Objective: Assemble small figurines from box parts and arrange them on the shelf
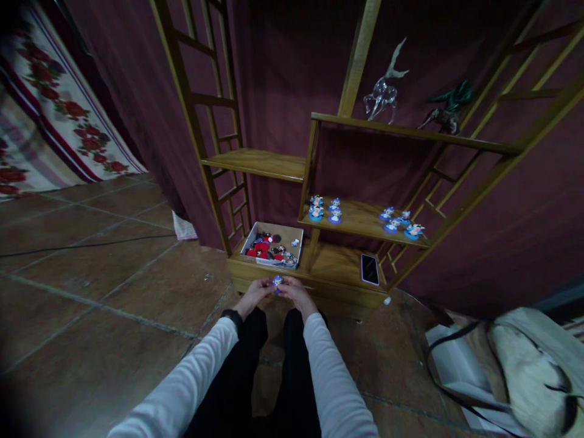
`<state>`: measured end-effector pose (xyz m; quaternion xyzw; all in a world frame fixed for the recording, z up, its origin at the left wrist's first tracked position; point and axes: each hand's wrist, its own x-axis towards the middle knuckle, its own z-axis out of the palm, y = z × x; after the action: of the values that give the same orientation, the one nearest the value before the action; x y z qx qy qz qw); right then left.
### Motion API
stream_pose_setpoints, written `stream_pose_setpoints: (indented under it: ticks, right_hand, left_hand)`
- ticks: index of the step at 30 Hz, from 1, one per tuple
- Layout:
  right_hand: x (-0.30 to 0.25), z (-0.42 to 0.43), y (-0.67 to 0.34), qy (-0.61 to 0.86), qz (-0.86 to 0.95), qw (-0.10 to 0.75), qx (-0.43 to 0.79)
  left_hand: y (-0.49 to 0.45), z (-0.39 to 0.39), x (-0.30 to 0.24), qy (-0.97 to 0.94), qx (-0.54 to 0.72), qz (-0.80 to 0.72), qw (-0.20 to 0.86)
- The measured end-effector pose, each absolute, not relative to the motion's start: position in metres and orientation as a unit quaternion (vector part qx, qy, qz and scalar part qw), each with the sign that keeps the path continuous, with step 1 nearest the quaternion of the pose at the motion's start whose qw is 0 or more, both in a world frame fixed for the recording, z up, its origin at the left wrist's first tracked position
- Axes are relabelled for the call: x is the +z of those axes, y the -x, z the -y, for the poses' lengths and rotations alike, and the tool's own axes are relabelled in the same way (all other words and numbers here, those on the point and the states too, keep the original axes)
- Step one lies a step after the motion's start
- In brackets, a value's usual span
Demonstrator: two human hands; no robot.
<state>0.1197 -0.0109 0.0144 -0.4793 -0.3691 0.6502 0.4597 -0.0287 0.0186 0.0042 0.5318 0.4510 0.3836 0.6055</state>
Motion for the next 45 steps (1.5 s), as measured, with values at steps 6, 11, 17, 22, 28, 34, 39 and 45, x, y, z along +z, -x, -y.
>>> stream_pose_setpoints:
  ticks: [6, 11, 17, 22, 28, 34, 39, 45]
  right_hand:
    - [0.013, 0.011, -0.120, 0.486, 0.378, 0.458, 0.641]
    - [0.010, 0.012, -0.123, 0.475, 0.372, 0.466, 0.647]
    - [0.011, 0.017, -0.125, 0.458, 0.397, 0.468, 0.643]
    - [0.013, 0.019, -0.124, 0.457, 0.441, 0.473, 0.611]
    - [0.013, 0.020, -0.126, 0.469, 0.478, 0.484, 0.563]
    - [0.009, 0.022, -0.131, 0.459, 0.497, 0.481, 0.557]
    - [0.006, 0.021, -0.134, 0.461, 0.497, 0.476, 0.561]
    - [0.007, 0.021, -0.133, 0.462, 0.496, 0.477, 0.560]
  left_hand:
    - [0.026, -0.019, -0.001, -0.595, 0.398, -0.460, 0.526]
    - [0.026, -0.012, 0.003, -0.700, 0.372, -0.466, 0.393]
    - [0.024, 0.003, 0.017, -0.748, 0.316, -0.501, 0.301]
    - [0.022, 0.014, 0.027, -0.794, 0.254, -0.504, 0.225]
    - [0.019, 0.025, 0.034, -0.853, 0.192, -0.480, 0.070]
    - [0.018, 0.028, 0.036, -0.879, 0.164, -0.447, -0.026]
    - [0.018, 0.029, 0.038, -0.884, 0.150, -0.440, -0.042]
    - [0.017, 0.030, 0.040, -0.888, 0.141, -0.435, -0.060]
